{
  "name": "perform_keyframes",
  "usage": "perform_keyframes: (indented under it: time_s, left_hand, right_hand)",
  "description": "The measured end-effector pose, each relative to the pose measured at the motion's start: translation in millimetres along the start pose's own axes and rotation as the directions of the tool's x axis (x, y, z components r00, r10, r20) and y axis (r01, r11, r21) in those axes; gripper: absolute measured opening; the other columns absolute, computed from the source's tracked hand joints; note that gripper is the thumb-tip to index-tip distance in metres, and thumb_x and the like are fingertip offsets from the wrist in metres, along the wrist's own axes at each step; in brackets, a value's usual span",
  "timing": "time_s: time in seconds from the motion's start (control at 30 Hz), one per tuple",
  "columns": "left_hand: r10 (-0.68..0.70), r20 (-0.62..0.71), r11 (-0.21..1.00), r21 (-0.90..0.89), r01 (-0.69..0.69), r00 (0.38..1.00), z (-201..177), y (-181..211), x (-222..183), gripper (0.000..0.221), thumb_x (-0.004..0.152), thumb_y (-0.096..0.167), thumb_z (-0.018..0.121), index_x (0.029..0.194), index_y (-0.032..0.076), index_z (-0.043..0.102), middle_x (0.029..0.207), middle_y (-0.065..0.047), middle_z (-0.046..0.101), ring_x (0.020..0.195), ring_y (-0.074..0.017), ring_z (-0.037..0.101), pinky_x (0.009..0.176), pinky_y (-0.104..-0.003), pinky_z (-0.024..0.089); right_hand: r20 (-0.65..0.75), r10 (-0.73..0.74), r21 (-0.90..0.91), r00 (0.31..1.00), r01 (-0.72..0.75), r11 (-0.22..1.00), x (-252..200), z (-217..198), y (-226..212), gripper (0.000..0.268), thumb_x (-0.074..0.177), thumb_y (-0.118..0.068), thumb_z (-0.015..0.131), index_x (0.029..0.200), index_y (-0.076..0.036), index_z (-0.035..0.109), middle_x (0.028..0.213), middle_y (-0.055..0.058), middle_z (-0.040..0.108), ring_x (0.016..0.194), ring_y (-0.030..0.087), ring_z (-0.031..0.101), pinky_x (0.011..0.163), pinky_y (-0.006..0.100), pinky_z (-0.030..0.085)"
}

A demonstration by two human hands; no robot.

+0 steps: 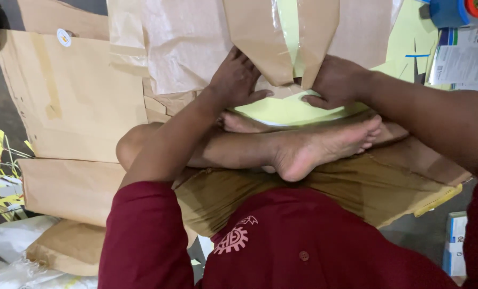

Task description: The recorder is wrapping stacks of printed cards in brown paper and securing the packages with tape.

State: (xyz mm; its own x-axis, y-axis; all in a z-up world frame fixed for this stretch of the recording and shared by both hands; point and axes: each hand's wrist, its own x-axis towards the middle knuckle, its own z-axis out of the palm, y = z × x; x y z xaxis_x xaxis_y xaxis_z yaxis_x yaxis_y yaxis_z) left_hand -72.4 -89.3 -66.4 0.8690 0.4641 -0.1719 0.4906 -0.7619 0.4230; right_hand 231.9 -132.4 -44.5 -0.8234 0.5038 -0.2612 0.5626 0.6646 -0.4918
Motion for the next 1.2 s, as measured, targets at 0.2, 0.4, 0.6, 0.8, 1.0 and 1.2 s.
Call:
perform_keyframes:
  time_s: [0.2, 0.4, 0.6, 0.8, 1.0, 1.2]
  left_hand:
    - [-0.124, -0.116, 0.973, -0.208, 0.098, 0.985, 7.7, 9.1, -23.4, 0.034, 0.108, 0.036, 0.054, 0.124, 0.011, 0.070, 0.120, -0.012, 0.074, 0.123, -0.0311, 0.065, 0.124, -0.041, 0.044]
    - [-0.801, 0.405, -0.422, -0.904, 0.063, 0.441, -42.5, 36.3, 18.3, 0.059, 0.096, 0.054, 0.050, 0.096, 0.000, 0.073, 0.080, -0.010, 0.075, 0.069, -0.0162, 0.071, 0.063, -0.024, 0.054]
    - [-0.916, 0.097, -0.199, -0.953, -0.230, 0.390, -3.9, 31.7, 43.5, 0.048, 0.093, 0.038, 0.079, 0.083, -0.007, 0.067, 0.065, -0.009, 0.063, 0.051, -0.0157, 0.054, 0.047, -0.030, 0.044]
    - [-0.851, 0.138, -0.293, -0.925, -0.241, 0.506, -2.4, 41.0, 44.9, 0.036, 0.090, 0.027, 0.074, 0.097, -0.006, 0.065, 0.087, -0.015, 0.074, 0.070, -0.0206, 0.073, 0.061, -0.037, 0.062]
    - [-0.772, 0.032, -0.343, -0.862, -0.374, 0.634, 40.4, 59.9, 44.5, 0.028, 0.100, 0.023, 0.071, 0.108, -0.003, 0.065, 0.099, -0.015, 0.074, 0.082, -0.0199, 0.070, 0.075, -0.036, 0.061]
    - [-0.906, 0.080, -0.265, -0.873, -0.409, 0.416, 35.3, 85.8, 57.1, 0.027, 0.098, 0.024, 0.067, 0.103, -0.003, 0.068, 0.094, -0.011, 0.073, 0.076, -0.0159, 0.068, 0.068, -0.032, 0.056]
  right_hand:
    - [-0.335, -0.067, 0.119, 0.940, 0.113, 0.986, -38.7, -6.3, -12.4, 0.038, 0.092, -0.022, 0.062, 0.128, -0.013, 0.063, 0.124, 0.011, 0.073, 0.129, 0.032, 0.064, 0.113, 0.040, 0.051]
    - [0.210, 0.783, 0.967, 0.585, -0.009, -0.253, -8.1, -25.0, 5.2, 0.042, 0.109, -0.041, 0.053, 0.121, -0.004, 0.068, 0.103, 0.006, 0.075, 0.100, 0.022, 0.070, 0.090, 0.044, 0.052]
    - [0.112, 0.833, 0.901, 0.542, 0.298, -0.315, 25.7, -18.6, -7.2, 0.039, 0.101, -0.033, 0.068, 0.112, 0.004, 0.068, 0.097, 0.011, 0.075, 0.089, 0.026, 0.074, 0.090, 0.048, 0.064]
    - [0.131, 0.792, 0.867, 0.596, 0.318, -0.383, 29.3, -14.6, -20.2, 0.027, 0.099, -0.019, 0.072, 0.115, 0.002, 0.067, 0.108, 0.014, 0.076, 0.096, 0.026, 0.077, 0.094, 0.045, 0.066]
    - [0.029, 0.703, 0.865, 0.710, 0.335, -0.373, 24.8, -3.9, -19.5, 0.026, 0.101, -0.018, 0.068, 0.120, 0.001, 0.065, 0.112, 0.016, 0.075, 0.100, 0.030, 0.075, 0.090, 0.047, 0.062]
    - [0.131, 0.720, 0.888, 0.682, 0.243, -0.391, 24.4, 4.8, -9.9, 0.026, 0.102, -0.021, 0.068, 0.114, 0.002, 0.065, 0.108, 0.017, 0.074, 0.095, 0.030, 0.076, 0.087, 0.047, 0.065]
